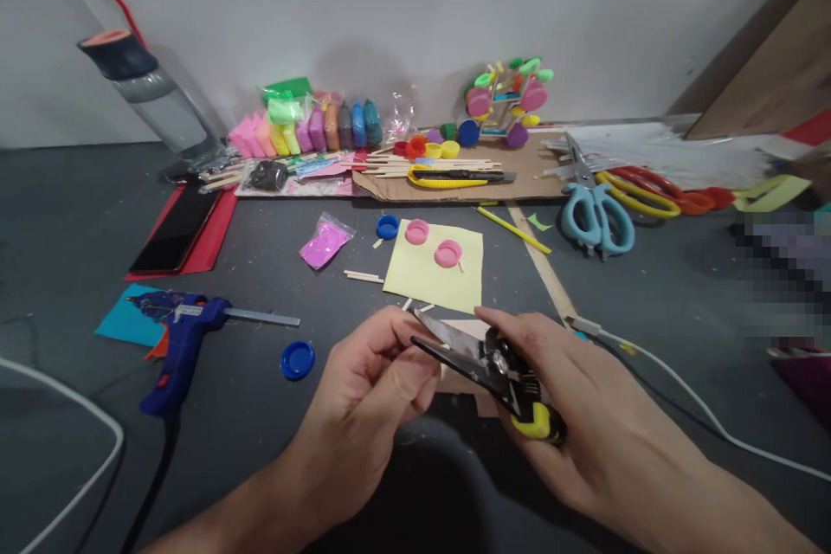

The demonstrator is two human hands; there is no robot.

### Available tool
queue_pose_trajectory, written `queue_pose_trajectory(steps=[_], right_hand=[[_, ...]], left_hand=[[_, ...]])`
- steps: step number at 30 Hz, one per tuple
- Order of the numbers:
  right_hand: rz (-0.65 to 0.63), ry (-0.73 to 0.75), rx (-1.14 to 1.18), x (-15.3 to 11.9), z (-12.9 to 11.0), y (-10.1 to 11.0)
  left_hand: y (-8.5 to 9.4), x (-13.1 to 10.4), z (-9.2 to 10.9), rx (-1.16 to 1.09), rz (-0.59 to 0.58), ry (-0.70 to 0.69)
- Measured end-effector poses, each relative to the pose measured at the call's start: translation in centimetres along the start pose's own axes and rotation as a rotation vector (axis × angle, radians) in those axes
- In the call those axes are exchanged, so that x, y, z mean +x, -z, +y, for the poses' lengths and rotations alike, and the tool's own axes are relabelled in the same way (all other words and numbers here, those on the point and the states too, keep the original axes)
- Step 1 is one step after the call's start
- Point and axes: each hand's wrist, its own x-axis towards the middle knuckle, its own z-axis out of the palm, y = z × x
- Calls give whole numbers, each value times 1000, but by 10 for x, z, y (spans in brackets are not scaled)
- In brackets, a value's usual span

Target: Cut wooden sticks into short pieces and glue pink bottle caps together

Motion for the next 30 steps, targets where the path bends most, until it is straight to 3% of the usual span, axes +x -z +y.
queue_pose_trajectory(steps=[6,15,30], right_hand=[[30,14,-77,-1,2,-6],[30,-27,76,3,4,-5],[-10,20,-52,-3,5,-3]], left_hand=[[-2,-1,0,21,48,15],[2,-2,4,-115,-72,-3],[7,-3,0,253,27,-85]])
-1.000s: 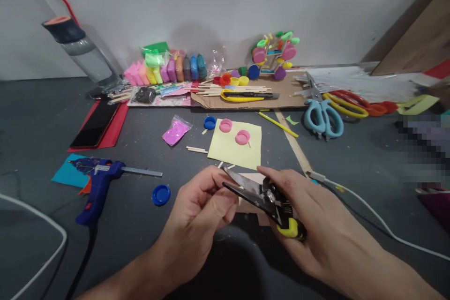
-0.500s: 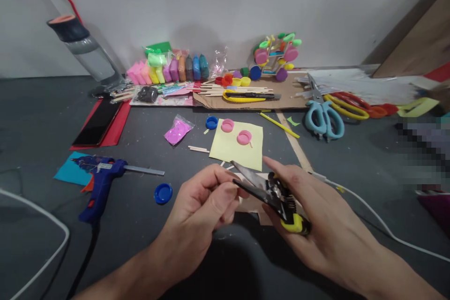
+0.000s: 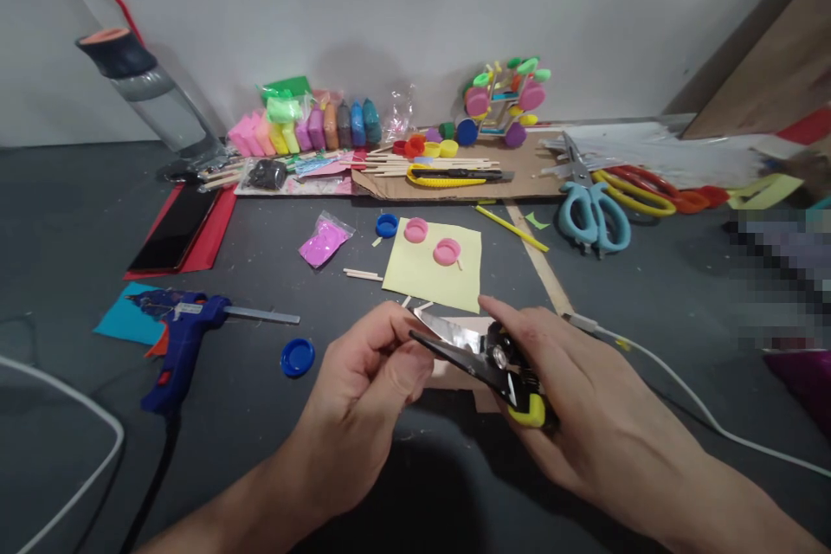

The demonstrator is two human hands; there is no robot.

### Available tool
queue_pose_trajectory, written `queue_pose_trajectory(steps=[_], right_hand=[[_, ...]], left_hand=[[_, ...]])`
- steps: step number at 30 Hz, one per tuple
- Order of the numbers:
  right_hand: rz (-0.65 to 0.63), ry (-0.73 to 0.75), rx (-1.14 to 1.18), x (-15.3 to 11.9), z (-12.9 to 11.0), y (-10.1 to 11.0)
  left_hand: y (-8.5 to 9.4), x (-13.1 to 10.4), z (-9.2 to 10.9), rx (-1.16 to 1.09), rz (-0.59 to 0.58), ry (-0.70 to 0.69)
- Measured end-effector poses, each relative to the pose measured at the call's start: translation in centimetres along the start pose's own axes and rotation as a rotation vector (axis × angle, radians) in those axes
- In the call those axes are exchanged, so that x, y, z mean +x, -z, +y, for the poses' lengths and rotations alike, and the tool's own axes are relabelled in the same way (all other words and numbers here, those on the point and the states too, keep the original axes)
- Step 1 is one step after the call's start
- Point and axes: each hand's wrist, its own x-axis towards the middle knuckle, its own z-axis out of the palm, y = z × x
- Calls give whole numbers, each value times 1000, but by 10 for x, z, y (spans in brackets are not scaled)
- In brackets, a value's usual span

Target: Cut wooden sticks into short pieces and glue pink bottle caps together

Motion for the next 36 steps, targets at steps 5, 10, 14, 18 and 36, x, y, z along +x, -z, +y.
queue_pose_trajectory(steps=[5,10,14,18,36], right_hand=[[63,-5,24,0,1,-1],[38,-52,126,2,1,1],[-21,-50,163,1,1,2],[-49,-46,171,0,1,4],[40,-127,103,-5,4,2]], left_hand=[[-3,-1,2,-82,-36,23],[-3,3,4,-285,-77,67],[0,3,3,-250,-106,60],[1,3,3,-196,-111,55],[0,3,2,-269,-61,73]])
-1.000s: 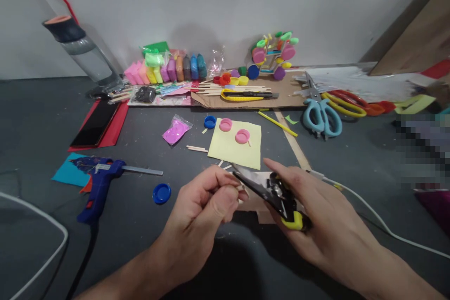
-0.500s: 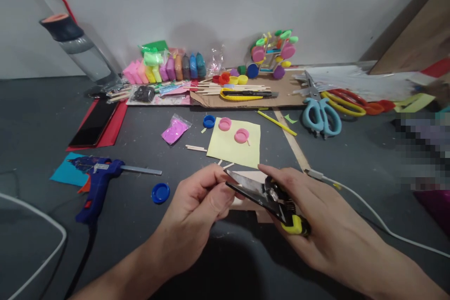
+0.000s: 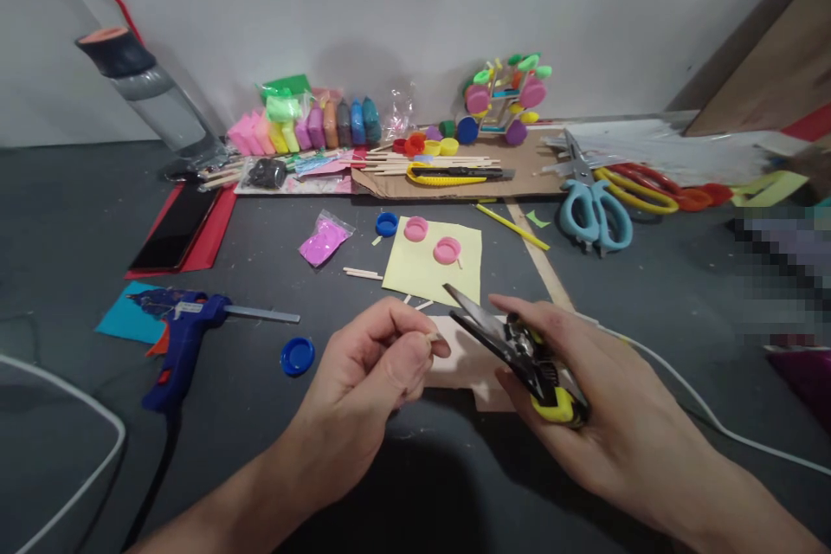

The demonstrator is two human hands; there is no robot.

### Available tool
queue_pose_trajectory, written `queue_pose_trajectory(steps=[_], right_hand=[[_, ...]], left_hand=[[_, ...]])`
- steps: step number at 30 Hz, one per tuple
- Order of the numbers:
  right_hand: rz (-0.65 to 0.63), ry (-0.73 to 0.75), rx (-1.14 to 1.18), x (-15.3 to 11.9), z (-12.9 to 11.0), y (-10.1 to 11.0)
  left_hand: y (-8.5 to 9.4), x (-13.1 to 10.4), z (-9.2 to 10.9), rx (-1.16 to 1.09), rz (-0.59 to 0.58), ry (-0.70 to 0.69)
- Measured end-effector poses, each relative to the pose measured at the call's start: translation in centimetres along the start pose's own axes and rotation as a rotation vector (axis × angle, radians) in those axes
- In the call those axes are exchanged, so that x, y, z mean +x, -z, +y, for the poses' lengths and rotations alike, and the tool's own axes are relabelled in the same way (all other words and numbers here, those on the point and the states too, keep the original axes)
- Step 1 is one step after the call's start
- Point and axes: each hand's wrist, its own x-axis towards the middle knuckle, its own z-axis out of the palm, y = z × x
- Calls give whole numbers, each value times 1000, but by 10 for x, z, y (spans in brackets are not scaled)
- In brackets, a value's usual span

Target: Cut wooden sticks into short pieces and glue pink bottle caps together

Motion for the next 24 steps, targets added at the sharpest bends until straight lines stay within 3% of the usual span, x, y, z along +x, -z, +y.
queue_pose_trajectory(steps=[7,24], right_hand=[[-77,23,101,1,-4,-1],[-30,67,-13,3,-5,-2]], left_hand=[[-2,0,0,59,45,-38],[-3,-1,-3,107,47,-50]])
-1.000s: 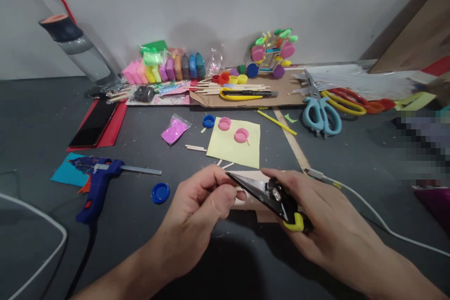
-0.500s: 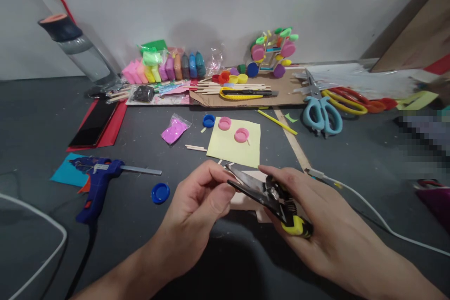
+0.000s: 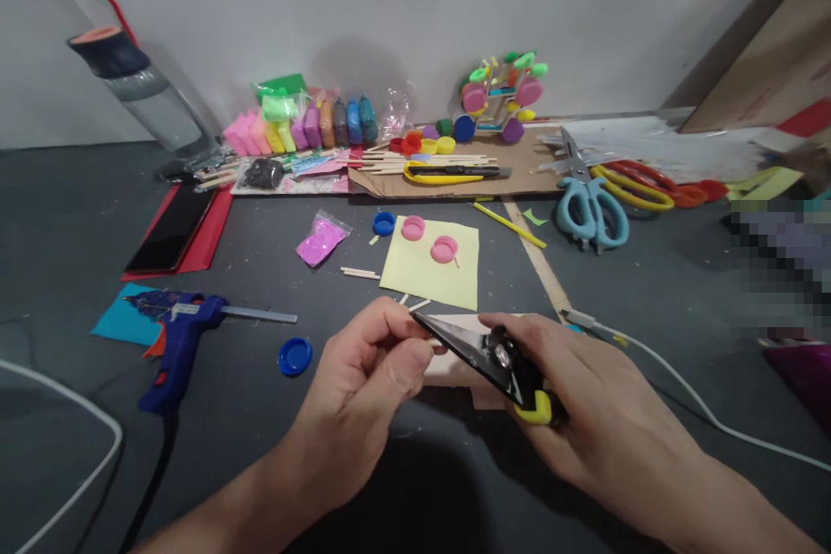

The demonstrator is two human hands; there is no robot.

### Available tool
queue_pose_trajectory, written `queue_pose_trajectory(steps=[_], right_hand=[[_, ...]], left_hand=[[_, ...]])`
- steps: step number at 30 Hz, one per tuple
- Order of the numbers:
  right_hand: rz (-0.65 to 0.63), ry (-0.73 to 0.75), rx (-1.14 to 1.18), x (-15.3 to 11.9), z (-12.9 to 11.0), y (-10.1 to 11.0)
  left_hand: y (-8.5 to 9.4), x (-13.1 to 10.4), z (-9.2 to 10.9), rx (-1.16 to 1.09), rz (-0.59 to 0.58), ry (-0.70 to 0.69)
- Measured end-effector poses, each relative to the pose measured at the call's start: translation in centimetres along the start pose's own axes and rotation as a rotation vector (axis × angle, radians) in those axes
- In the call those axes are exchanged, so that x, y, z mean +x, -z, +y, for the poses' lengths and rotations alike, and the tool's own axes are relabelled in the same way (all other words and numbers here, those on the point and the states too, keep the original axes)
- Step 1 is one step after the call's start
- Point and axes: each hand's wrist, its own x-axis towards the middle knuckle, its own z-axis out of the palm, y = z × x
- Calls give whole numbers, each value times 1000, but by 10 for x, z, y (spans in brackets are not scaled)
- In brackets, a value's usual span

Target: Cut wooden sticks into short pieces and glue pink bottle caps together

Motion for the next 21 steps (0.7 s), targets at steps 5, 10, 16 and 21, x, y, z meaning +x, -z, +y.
queue_pose_trajectory(steps=[5,10,16,21], right_hand=[[35,-99,15,0,5,-3],[-84,-164,-88,-2,19,-1],[-413,-133,-41,-9,20,5],[-386,-18,-92,-3,10,4]], left_hand=[[1,1,1,-25,-5,7],[1,4,9,-33,54,-3],[6,15,23,-320,266,53],[11,23,23,-512,366,174]])
